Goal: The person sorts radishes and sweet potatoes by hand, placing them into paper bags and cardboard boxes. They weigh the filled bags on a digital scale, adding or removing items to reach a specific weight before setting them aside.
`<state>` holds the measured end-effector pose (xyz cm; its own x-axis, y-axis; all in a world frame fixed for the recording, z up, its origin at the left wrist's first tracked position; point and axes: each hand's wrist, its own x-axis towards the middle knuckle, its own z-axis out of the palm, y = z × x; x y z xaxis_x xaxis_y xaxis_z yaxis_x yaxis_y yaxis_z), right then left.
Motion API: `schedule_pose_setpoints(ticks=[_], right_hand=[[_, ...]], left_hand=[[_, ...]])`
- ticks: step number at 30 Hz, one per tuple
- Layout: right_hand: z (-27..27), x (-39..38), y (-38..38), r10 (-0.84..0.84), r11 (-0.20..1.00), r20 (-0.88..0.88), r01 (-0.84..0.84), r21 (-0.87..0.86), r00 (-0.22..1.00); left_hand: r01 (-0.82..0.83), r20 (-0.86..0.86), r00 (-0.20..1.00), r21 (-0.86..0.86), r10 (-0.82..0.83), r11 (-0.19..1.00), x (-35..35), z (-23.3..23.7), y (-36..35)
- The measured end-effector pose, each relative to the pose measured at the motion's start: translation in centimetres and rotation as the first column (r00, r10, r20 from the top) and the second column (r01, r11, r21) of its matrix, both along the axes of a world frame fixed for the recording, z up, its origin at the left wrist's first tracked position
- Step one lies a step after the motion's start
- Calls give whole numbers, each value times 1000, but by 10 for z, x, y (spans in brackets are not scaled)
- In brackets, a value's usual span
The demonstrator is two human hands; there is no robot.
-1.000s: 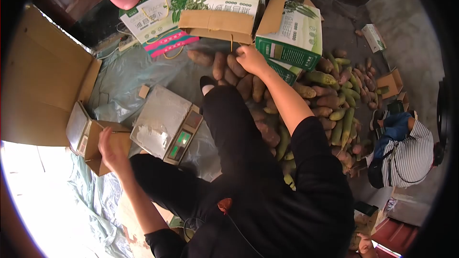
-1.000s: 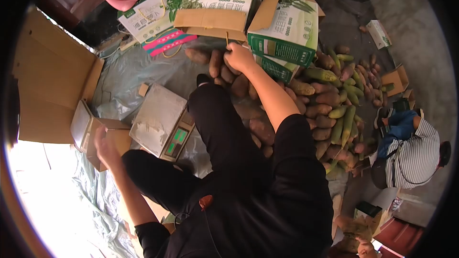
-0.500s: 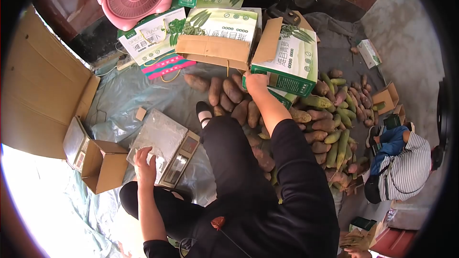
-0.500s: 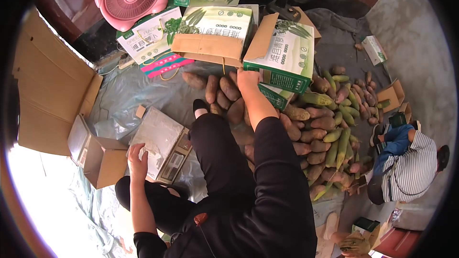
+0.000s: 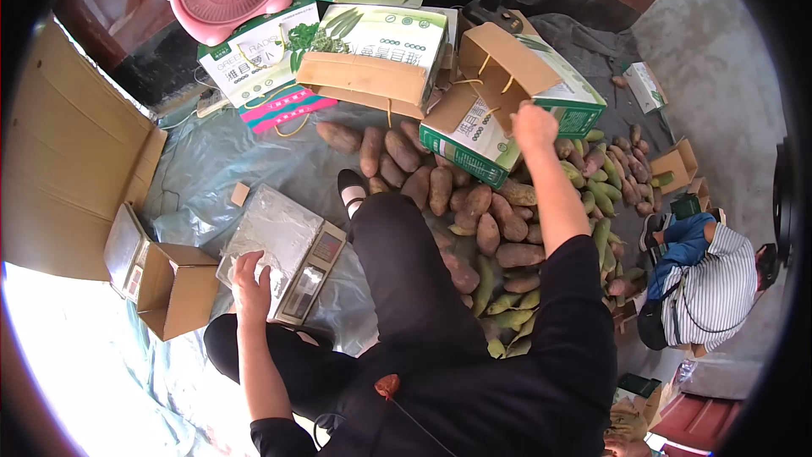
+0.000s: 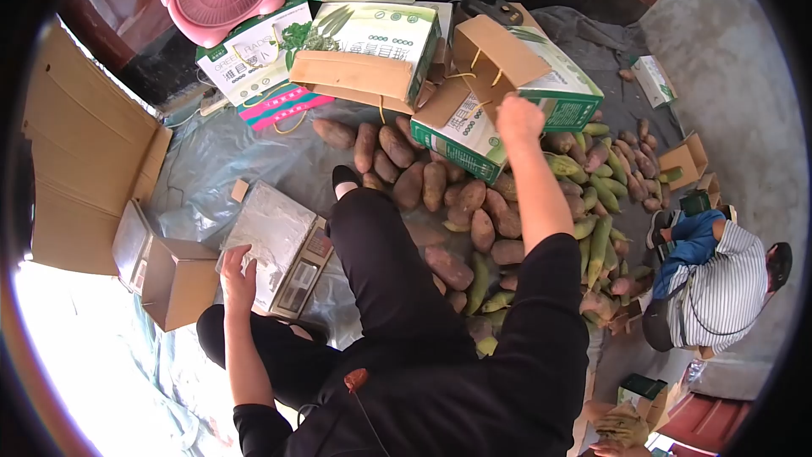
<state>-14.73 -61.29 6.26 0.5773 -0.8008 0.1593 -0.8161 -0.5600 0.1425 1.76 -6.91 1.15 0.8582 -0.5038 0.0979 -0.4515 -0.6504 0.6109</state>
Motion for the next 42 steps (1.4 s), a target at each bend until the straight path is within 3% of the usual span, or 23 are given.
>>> schedule_pose_setpoints(ticks=[4, 8, 20, 22, 27, 29, 35, 42], right_hand=[[34, -27, -17, -86, 994, 35, 88, -72, 996], [28, -29, -34, -213, 975, 49, 216, -58, 976], [47, -38, -65, -299, 939, 144, 317, -130, 943], [51, -39, -60, -278, 944, 133, 296, -143, 951], [48, -16, -44, -202, 962, 91, 215, -167, 975], [42, -1, -39, -144, 972, 168, 171, -160, 975], [39, 14, -48, -216, 969, 258, 239, -63, 942], [90, -36, -65, -143, 938, 448, 265, -222, 882]], left_hand=[[-6, 6, 1000, -17, 6, 1000, 1, -1, 0], [-11, 10, 1000, -18, 11, 1000, 0, 2, -1], [-30, -16, 999, -6, 30, 1000, 4, -3, 8], [10, 72, 997, 20, -12, 1000, 5, -6, 9], [12, 23, 1000, -14, -11, 1000, 3, -5, 2], [3, -20, 1000, -29, -3, 1000, 3, -2, -1], [-21, -29, 999, -11, 20, 1000, 3, 0, 1], [-17, -50, 999, -20, 16, 1000, 5, -1, -2]])
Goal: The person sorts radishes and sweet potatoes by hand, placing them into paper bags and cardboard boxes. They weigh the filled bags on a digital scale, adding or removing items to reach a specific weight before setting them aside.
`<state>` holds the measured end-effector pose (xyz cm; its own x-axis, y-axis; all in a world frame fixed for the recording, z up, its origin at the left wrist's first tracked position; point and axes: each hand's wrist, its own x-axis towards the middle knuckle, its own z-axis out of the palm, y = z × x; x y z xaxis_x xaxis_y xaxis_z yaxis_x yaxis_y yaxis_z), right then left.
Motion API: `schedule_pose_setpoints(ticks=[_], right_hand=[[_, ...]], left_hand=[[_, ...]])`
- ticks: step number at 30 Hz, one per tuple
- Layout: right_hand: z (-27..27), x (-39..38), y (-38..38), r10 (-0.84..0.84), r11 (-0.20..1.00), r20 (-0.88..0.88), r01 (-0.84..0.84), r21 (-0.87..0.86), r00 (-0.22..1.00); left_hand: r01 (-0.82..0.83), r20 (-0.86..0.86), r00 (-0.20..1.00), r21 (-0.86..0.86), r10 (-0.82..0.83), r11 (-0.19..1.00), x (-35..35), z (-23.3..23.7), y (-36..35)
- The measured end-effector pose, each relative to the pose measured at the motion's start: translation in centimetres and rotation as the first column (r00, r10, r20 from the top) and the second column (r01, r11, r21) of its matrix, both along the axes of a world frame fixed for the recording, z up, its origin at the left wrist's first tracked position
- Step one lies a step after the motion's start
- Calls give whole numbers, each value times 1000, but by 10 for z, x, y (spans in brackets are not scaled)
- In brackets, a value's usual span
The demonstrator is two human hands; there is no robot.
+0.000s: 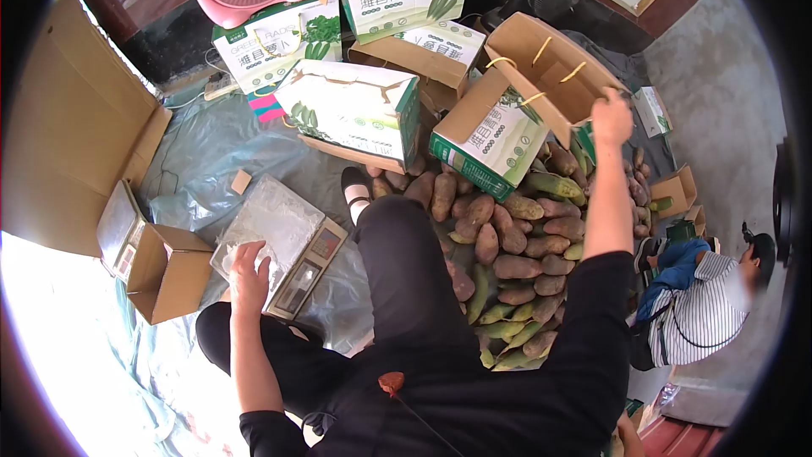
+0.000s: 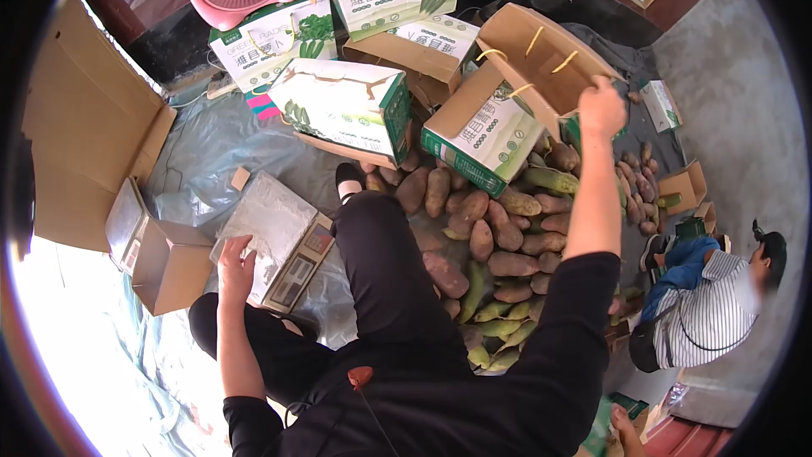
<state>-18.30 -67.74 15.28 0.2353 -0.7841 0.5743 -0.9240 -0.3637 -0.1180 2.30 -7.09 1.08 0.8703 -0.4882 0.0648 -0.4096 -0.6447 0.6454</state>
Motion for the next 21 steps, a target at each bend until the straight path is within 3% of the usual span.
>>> schedule_pose_setpoints(ticks=[3, 5, 6, 10, 12, 13, 15, 16, 18, 20, 21], right_hand=[[44, -20, -1, 132, 990, 122, -124, -67, 984], [78, -26, 7, 273, 962, 170, -274, -16, 947], [93, -26, 15, 260, 949, 249, -295, 112, 933], [136, -17, 64, 261, 874, 406, -392, 285, 876], [148, -15, 77, 477, 759, 436, -608, 234, 763], [156, -11, 91, 485, 751, 440, -618, 234, 756], [171, 3, 129, 582, 615, 536, -762, 203, 612], [177, 13, 148, 584, 610, 537, -765, 205, 609], [183, 34, 186, 698, 428, 572, -891, 150, 431], [176, 64, 202, 818, 289, 488, -951, 107, 303], [172, 81, 210, 796, 242, 517, -949, 204, 314]], left_hand=[[19, 8, 1000, -11, -19, 1000, 0, 2, -4], [39, 15, 999, -41, -38, 998, 1, 2, -5], [29, 6, 1000, -46, -29, 999, -1, 5, -7], [29, 16, 999, -51, -28, 998, -2, 6, -5], [10, 14, 1000, -59, -10, 998, -4, 9, -4], [7, 12, 1000, -72, -6, 997, -4, 10, -1], [16, 22, 1000, -63, -15, 998, -2, 3, 8], [-39, 45, 998, -118, 45, 992, -3, 8, 6], [-107, 92, 988, -195, 126, 975, -5, 20, 4], [-140, 236, 945, -334, 226, 932, -8, 32, 7], [-142, 298, 913, -410, 279, 901, -10, 39, 10]])
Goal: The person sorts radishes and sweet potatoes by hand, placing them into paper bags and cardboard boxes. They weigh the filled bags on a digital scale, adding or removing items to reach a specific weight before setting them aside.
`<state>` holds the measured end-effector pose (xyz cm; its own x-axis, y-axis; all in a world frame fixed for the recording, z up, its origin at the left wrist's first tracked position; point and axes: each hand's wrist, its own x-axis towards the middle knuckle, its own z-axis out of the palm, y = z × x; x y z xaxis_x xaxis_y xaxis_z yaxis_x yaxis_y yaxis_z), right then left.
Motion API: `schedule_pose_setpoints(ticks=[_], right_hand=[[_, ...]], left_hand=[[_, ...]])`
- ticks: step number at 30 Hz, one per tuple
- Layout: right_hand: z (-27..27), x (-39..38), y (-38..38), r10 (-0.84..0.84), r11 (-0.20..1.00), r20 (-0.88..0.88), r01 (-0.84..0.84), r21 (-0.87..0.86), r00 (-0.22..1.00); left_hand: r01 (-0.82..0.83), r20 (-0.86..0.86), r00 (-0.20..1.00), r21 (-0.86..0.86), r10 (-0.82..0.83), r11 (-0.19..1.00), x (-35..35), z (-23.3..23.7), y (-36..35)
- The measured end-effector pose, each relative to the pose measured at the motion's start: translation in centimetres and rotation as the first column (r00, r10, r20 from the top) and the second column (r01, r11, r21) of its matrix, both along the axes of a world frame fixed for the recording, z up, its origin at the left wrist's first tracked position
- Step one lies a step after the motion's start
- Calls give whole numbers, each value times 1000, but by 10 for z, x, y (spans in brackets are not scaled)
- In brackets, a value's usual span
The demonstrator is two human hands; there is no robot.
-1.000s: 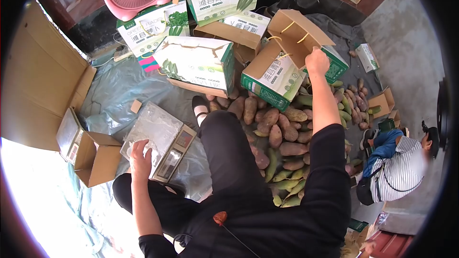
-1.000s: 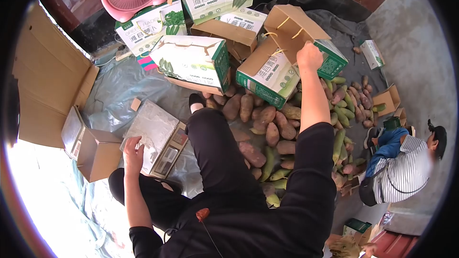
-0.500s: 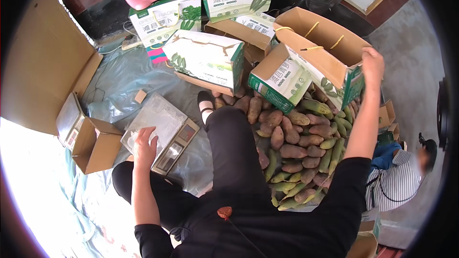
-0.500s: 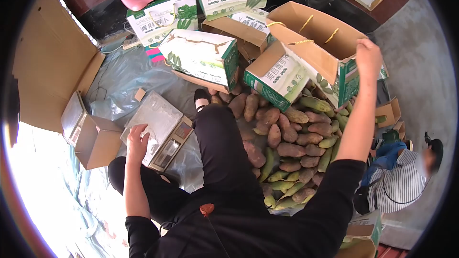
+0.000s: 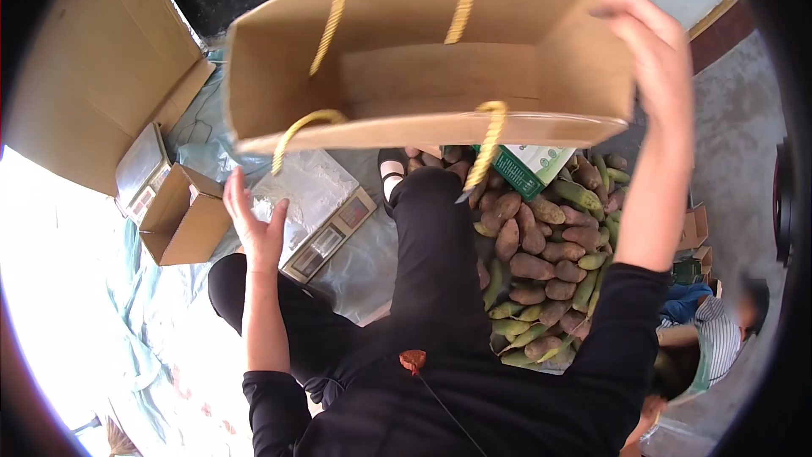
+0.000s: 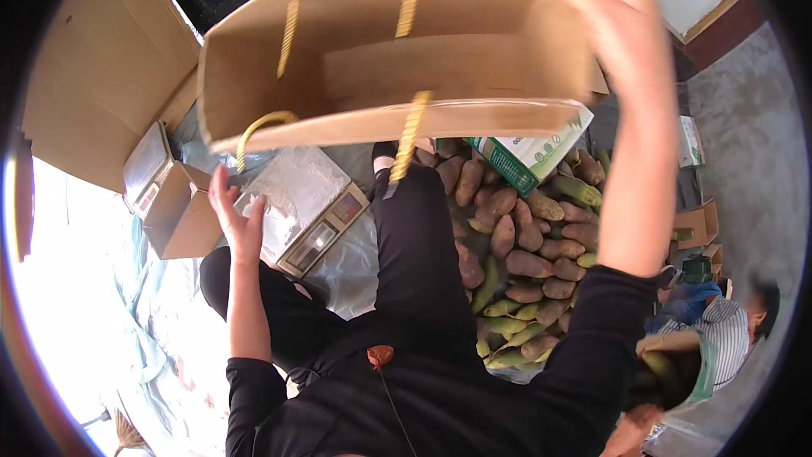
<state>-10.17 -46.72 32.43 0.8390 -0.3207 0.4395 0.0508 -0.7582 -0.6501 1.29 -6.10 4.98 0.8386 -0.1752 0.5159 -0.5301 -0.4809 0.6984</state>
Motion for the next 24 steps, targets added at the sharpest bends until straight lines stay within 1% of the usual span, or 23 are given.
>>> schedule_pose_setpoints(ticks=[1, 2, 3, 4, 5, 6, 7, 8, 9, 10, 12, 13, 14, 16, 17, 18, 19, 20, 21, 22, 24], right_hand=[[-9, 20, 9, 21, 995, -9, -22, -101, 1000], [-16, 38, 26, 77, 989, -35, -81, -123, 996], [-33, 57, 44, 152, 986, 28, -150, -78, 988], [-41, 72, 60, 204, 979, -59, -205, -14, 977], [-60, 91, 69, 293, 950, 3, -291, -114, 956], [-77, 111, 79, 320, 947, 83, -316, -60, 944], [-83, 120, 90, 315, 948, 2, -315, 38, 949], [-95, 131, 97, 349, 926, -3, -344, 155, 937], [-107, 141, 102, 393, 903, -1, -386, 188, 920], [-118, 148, 108, 435, 879, -1, -424, 218, 901], [-134, 154, 120, 500, 836, 29, -491, 246, 866], [-137, 151, 127, 505, 829, 3, -486, 278, 863], [-142, 150, 130, 520, 828, -40, -492, 269, 853], [-164, 157, 137, 548, 825, 5, -542, 162, 836], [-174, 158, 141, 557, 825, 1, -552, 122, 831], [-181, 159, 144, 572, 817, 23, -572, 74, 820], [-187, 156, 148, 565, 822, -1, -563, 80, 825], [-193, 156, 152, 558, 828, -23, -555, 85, 829], [-217, 163, 153, 560, 825, 53, -563, 48, 826], [-222, 161, 153, 566, 824, -7, -566, 39, 824], [-229, 161, 150, 537, 842, 13, -537, 58, 844]], left_hand=[[-1, 135, 991, -55, 9, 998, 2, -1, 10], [-87, 248, 964, -42, 94, 995, 3, -5, 21], [-156, 284, 946, -27, 157, 987, -1, 1, 26], [-226, 322, 921, -14, 218, 974, -5, 9, 32], [-288, 360, 893, -5, 270, 958, -7, 10, 39], [-364, 386, 863, 28, 325, 931, -8, 12, 50], [-452, 376, 831, 24, 411, 892, -9, 12, 61], [-535, 367, 789, 19, 492, 845, -10, 12, 71], [-569, 317, 779, -2, 540, 822, -11, 14, 79], [-575, 296, 770, -62, 565, 816, -11, 13, 84], [-641, 382, 717, 32, 584, 767, -11, 7, 105], [-641, 381, 718, 34, 583, 767, -13, 6, 106], [-635, 401, 714, 24, 574, 772, -15, 8, 107], [-627, 421, 711, 16, 563, 779, -19, 19, 99], [-523, 353, 838, 304, 416, 796, -21, 24, 95], [-361, 232, 932, 560, 278, 745, -23, 25, 89], [-179, 59, 982, 569, 177, 803, -23, 19, 84], [-67, -92, 984, 605, 153, 793, -23, 9, 82], [117, -420, 901, 480, 111, 869, -17, -5, 84], [192, -509, 856, 481, 94, 855, -17, -11, 80], [259, -491, 864, 628, 115, 734, -19, -14, 65]])
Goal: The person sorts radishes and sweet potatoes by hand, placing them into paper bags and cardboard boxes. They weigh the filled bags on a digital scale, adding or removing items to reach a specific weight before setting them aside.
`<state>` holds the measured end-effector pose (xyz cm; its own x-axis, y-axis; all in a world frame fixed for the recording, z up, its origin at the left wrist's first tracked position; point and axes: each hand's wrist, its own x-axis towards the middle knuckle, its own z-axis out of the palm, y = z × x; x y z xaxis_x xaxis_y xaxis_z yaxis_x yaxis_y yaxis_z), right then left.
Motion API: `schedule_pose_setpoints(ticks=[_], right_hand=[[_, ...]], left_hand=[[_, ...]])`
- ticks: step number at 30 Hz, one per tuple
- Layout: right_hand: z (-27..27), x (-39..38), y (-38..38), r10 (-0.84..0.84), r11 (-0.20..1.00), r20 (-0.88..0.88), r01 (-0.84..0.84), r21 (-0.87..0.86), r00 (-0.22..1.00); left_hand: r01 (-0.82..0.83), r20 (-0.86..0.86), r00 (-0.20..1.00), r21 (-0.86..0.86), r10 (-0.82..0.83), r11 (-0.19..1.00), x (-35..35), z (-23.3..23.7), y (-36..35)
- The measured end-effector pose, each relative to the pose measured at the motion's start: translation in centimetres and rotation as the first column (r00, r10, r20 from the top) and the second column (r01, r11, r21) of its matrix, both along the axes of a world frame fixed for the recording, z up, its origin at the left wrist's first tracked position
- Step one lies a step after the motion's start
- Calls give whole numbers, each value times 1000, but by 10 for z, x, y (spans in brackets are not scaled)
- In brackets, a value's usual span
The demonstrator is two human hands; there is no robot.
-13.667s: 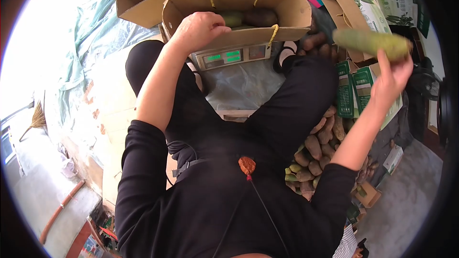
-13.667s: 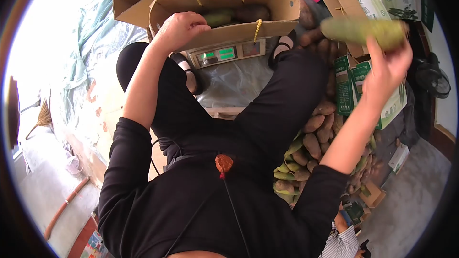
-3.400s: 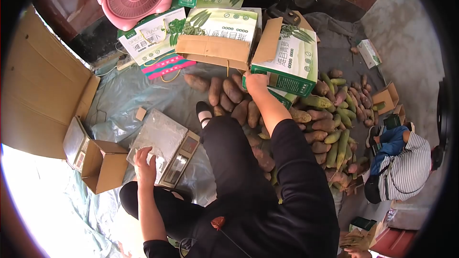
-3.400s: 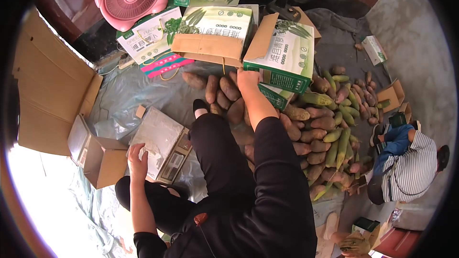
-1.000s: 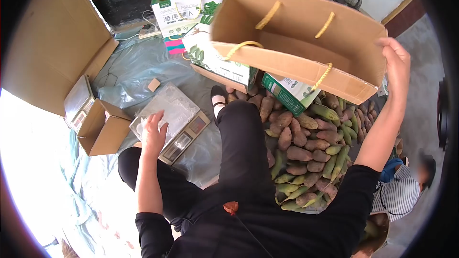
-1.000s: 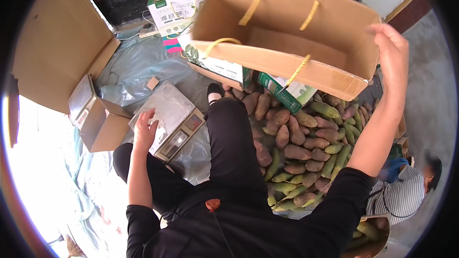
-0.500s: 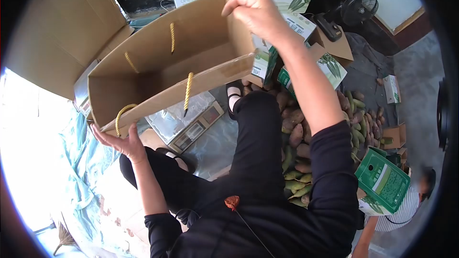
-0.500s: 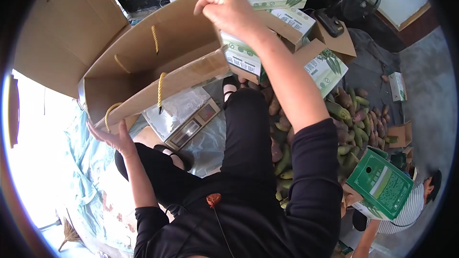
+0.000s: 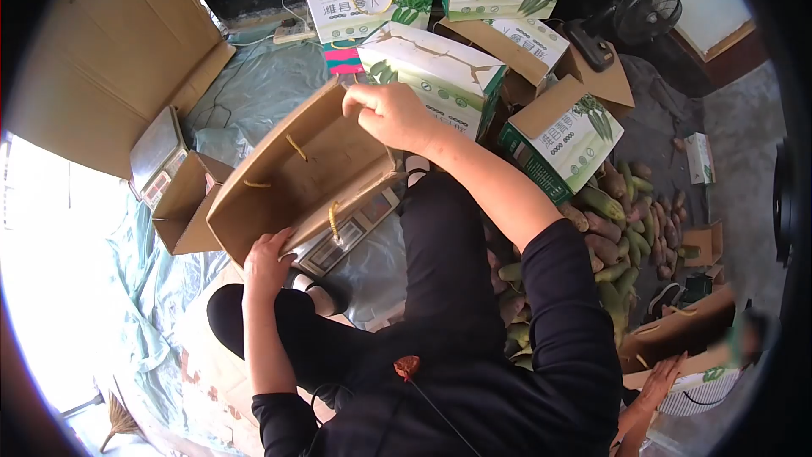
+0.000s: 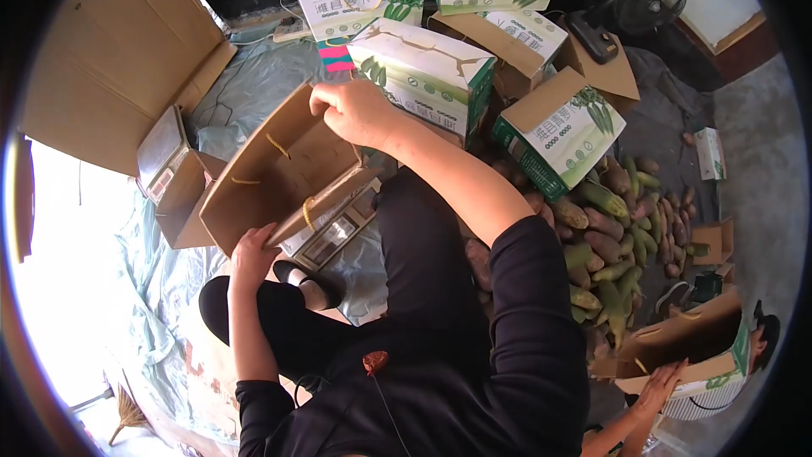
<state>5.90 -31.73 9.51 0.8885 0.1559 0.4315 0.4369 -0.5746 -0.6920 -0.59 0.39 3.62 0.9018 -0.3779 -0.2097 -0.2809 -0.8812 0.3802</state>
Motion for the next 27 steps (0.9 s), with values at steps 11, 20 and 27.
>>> schedule_pose_setpoints(ticks=[11, 20, 27], right_hand=[[-69, -4, -66, -198, 924, -395, 305, 229, 897], [-124, 3, -171, -844, 515, -428, 264, -816, 322], [-122, 8, -195, -852, 458, -195, 511, -728, 486]], left_hand=[[-28, 82, 996, -41, 31, 999, 7, -15, -9], [-22, 61, 998, 4, 22, 1000, 9, -8, -15], [16, 66, 998, 30, -18, 999, 9, -13, -12]])
